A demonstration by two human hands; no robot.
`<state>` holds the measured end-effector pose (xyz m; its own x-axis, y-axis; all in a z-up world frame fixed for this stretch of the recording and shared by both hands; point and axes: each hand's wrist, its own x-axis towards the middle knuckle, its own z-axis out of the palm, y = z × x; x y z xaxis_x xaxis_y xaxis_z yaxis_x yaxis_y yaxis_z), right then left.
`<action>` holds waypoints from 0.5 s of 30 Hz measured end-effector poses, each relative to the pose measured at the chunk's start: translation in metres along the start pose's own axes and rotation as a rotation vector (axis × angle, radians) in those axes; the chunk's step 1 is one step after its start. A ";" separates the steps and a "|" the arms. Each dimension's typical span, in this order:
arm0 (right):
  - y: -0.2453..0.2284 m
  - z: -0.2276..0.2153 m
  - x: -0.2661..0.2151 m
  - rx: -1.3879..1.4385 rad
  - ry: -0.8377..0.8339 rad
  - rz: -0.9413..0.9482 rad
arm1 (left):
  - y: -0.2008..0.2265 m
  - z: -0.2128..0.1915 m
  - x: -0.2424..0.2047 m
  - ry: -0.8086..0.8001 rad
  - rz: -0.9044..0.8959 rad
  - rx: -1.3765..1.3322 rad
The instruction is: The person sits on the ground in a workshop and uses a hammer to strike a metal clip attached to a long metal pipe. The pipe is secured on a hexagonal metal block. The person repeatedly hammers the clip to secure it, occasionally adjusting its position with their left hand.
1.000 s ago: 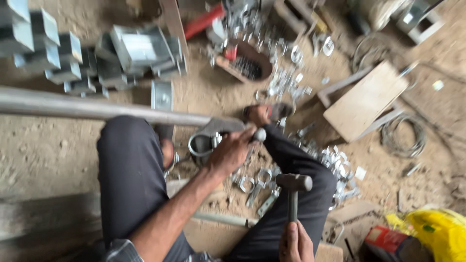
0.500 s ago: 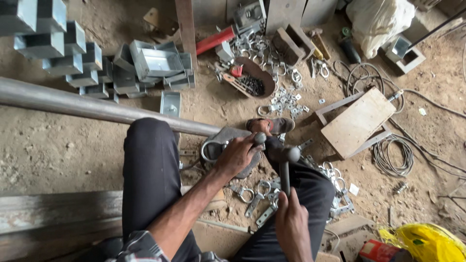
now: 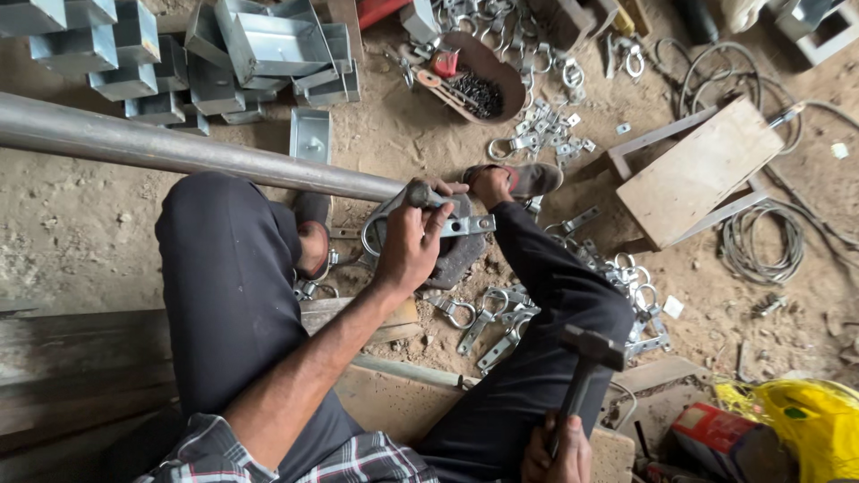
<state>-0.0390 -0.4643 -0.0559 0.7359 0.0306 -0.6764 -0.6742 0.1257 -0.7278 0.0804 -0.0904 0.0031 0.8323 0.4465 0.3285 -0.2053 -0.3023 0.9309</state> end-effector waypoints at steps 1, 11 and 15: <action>-0.009 0.007 -0.004 -0.014 0.004 0.023 | 0.002 0.003 0.002 -0.010 -0.078 0.022; -0.012 0.025 0.002 -0.042 -0.006 -0.070 | 0.000 0.014 0.012 -0.137 -0.081 0.015; -0.006 0.015 0.002 -0.021 -0.011 0.009 | 0.005 0.012 0.014 -0.173 -0.102 0.067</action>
